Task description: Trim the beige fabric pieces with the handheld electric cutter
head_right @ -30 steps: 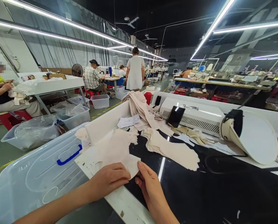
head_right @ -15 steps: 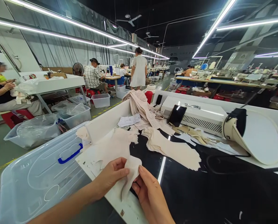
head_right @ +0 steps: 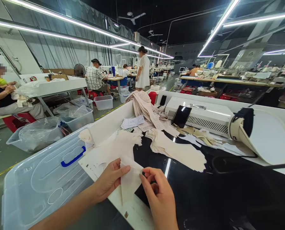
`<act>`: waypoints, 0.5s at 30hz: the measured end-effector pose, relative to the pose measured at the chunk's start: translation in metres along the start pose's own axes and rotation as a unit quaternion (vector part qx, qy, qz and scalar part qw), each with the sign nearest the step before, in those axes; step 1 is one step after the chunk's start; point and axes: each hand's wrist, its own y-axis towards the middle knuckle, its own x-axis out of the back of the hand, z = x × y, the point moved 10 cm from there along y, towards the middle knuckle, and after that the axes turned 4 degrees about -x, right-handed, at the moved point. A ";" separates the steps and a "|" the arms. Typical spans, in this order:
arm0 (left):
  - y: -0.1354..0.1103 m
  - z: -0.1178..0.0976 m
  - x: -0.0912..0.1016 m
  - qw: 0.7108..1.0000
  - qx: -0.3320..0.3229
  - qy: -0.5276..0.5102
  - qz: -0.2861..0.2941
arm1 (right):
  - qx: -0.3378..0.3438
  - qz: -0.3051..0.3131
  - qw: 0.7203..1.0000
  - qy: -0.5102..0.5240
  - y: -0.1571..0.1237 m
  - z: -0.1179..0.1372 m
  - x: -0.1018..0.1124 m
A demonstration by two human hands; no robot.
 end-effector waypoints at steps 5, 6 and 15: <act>-0.002 0.009 0.001 0.999 0.016 0.041 -0.001 | 0.212 0.040 0.964 -0.155 -0.007 0.032 -0.017; -0.002 0.010 0.002 0.999 0.016 0.048 -0.003 | 0.232 0.038 0.955 -0.180 -0.008 0.034 -0.019; -0.002 0.013 0.004 0.999 0.006 0.042 -0.016 | 0.368 0.025 0.887 -0.278 -0.029 0.038 -0.024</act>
